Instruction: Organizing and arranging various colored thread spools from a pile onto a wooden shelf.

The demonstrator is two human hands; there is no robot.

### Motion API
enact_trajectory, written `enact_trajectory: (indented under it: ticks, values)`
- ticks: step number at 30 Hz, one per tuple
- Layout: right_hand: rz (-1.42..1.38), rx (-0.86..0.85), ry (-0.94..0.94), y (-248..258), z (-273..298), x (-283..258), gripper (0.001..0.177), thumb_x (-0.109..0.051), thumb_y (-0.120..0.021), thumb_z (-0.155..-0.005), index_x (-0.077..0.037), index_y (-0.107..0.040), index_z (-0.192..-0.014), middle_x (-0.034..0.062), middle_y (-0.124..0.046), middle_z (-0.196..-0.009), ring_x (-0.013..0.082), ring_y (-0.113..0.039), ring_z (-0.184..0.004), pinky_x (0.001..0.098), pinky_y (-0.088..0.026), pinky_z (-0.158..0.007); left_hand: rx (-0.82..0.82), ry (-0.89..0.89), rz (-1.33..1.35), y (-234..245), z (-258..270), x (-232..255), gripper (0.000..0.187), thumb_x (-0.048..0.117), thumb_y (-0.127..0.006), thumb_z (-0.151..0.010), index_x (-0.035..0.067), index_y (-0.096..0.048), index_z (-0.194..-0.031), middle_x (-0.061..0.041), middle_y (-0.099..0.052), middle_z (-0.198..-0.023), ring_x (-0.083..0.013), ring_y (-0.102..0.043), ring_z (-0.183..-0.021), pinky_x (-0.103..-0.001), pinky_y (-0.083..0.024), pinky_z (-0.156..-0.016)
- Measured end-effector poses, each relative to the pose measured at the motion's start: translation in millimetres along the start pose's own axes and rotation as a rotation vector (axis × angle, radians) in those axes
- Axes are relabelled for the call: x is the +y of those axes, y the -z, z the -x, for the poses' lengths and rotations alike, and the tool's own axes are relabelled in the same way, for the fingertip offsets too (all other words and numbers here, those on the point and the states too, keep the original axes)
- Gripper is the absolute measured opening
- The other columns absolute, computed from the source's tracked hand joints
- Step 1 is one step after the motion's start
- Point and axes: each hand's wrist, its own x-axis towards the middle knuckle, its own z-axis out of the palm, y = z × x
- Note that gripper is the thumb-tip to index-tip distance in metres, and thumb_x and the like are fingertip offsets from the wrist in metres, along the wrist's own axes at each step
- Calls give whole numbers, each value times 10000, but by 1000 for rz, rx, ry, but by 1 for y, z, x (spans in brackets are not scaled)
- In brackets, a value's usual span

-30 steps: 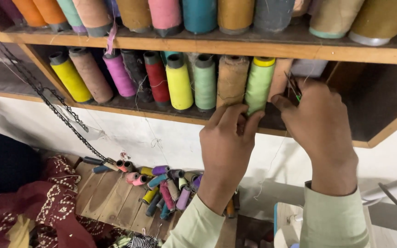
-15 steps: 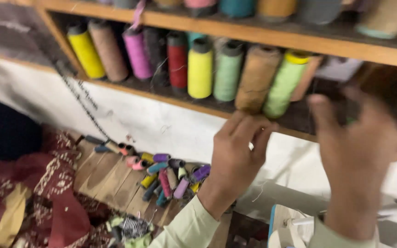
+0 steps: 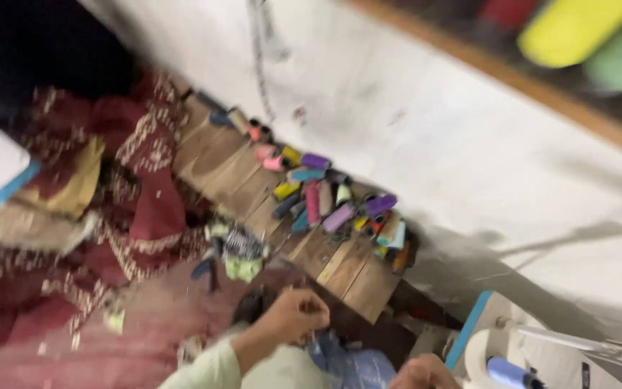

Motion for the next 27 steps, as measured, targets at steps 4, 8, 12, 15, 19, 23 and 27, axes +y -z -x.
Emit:
enact_trajectory:
  ticks: [4,8,12,15,19,23,27]
  values:
    - [1334,839,433,-266,-37,7,644,-492,-397,-1014,-114,-617,-541,1,-628,-489,112,-533,-435,271,-400,-473,60,-18,6,47,-3,-28,54,139,-728,-900,96,-697,-893,-43,-623,-695,-122,-574,-576,-274,-461,-479]
    - [1245,728,132,-265,-112,47,534,-394,-492,-1062,-108,-699,-661,18,-525,-521,130,-445,-486,319,-383,-550,138,39,35,98,-16,-27,82,131,-674,-937,98,-645,-868,-11,-622,-750,-115,-590,-630,-279,-528,-583]
    - [1116,748,-307,-218,-204,91,426,-399,-547,-971,-91,-742,-752,88,-817,-1162,128,-520,-501,338,-426,-619,131,147,95,158,-78,-73,149,159,-609,-1025,79,-652,-907,-58,-617,-835,-151,-552,-632,-307,-467,-607]
    - [844,655,-238,-146,-252,122,278,-216,-643,-961,-44,-668,-1178,173,-772,-823,98,-371,-285,253,-292,-289,235,2,-106,188,-179,-145,126,204,-728,-850,152,-793,-946,-101,-750,-814,-219,-747,-694,-358,-595,-539]
    - [1114,864,-184,-107,-356,120,356,-273,-635,-936,-54,-670,-1215,219,-713,-1091,323,-461,-795,446,-346,-702,401,-354,-336,230,-278,-122,249,203,-601,-945,15,-721,-1056,-231,-722,-945,-434,-704,-913,-532,-571,-759]
    - [1338,1038,-248,-17,-418,140,619,-578,-770,-847,-161,-678,-1293,94,-731,-1193,322,-662,-1186,489,-501,-996,529,-589,-495,224,-313,-66,470,382,-640,-977,-48,-649,-1166,-289,-642,-1114,-512,-676,-1029,-546,-583,-856]
    - [1466,1043,-239,-8,-462,133,763,-688,-577,-950,33,-725,-1154,318,-685,-1209,479,-621,-1207,581,-419,-1072,448,-510,-646,230,-361,-50,541,416,-702,-947,-22,-619,-1254,-285,-604,-1198,-490,-645,-1132,-569,-556,-962]
